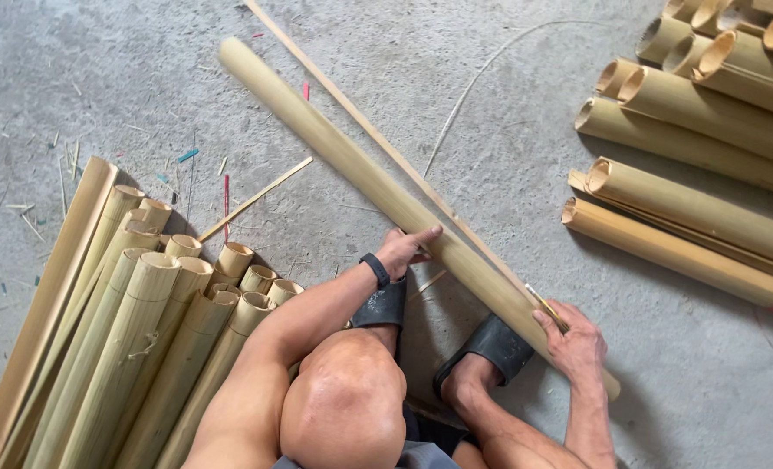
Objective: The person sits on the floor and repeatedly marks bamboo poles with a pencil. They pick up each pole, place it between their legs, draw a line along its length, and set it aside. The process is repeated for multiple poles.
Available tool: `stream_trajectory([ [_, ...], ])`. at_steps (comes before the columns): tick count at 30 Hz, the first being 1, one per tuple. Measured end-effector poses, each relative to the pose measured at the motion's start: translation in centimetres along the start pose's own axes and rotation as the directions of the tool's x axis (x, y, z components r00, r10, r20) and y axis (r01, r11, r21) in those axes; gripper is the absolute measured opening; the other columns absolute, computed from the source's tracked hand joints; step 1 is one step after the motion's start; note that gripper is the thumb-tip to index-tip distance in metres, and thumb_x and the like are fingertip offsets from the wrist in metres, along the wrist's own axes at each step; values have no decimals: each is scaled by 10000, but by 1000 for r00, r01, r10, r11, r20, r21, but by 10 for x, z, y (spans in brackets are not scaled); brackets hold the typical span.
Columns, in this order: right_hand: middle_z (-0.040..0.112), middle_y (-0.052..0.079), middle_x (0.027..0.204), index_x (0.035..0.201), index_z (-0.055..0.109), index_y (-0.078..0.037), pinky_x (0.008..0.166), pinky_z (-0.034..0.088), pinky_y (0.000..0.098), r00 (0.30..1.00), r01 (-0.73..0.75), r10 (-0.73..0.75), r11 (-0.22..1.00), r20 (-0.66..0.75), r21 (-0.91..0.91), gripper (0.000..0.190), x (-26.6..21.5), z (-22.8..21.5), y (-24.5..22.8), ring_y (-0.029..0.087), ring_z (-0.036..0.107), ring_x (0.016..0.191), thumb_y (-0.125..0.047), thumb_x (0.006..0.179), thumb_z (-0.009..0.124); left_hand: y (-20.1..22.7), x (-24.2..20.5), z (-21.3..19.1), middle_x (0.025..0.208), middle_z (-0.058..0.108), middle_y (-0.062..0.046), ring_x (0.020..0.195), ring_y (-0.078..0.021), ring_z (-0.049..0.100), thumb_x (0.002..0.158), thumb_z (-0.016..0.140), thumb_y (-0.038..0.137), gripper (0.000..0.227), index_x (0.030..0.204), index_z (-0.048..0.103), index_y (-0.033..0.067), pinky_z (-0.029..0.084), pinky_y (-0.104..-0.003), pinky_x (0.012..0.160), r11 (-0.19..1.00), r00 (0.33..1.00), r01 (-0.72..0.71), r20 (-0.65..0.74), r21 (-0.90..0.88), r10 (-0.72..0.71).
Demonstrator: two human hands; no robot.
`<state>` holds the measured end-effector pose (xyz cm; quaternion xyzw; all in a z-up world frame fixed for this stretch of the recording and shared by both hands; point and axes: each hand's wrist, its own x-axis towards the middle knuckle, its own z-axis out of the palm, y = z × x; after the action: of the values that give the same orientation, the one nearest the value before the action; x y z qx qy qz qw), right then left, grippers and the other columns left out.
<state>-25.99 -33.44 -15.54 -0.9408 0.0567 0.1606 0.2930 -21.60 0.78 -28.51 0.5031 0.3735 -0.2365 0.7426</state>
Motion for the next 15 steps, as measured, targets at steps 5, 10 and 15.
stream_trajectory([
  [5, 759, 41, 1186, 1161, 782, -173, 903, 547, 373, 993, -47, 48, 999, 107, -12, 395, -1, 7, 30, 267, 716, 1065, -425, 858, 758, 12, 10, -30, 900, 756, -86, 711, -159, 697, 764, 848, 266, 454, 1078, 751, -48, 577, -329, 571, 926, 994, 59, -112, 374, -19],
  [10, 757, 65, 1189, 1160, 777, -137, 939, 543, 366, 994, 2, 5, 998, 111, -60, 384, 1, 6, 66, 268, 709, 1091, -399, 881, 743, 95, 50, -116, 1527, 267, -315, 1402, -392, 377, 730, 822, 266, 1122, 1507, 102, -101, 331, -434, 1191, 818, 740, -186, -470, 544, 481],
  [15, 763, 77, 1186, 1164, 778, -133, 946, 548, 352, 989, -40, 51, 996, 137, -83, 361, -6, 0, 102, 260, 715, 1099, -361, 887, 745, 205, 91, -205, 1498, 317, -256, 1380, -400, 412, 777, 909, 458, 1099, 1527, 235, 20, 381, -474, 1170, 700, 522, -195, -532, 687, 667],
])
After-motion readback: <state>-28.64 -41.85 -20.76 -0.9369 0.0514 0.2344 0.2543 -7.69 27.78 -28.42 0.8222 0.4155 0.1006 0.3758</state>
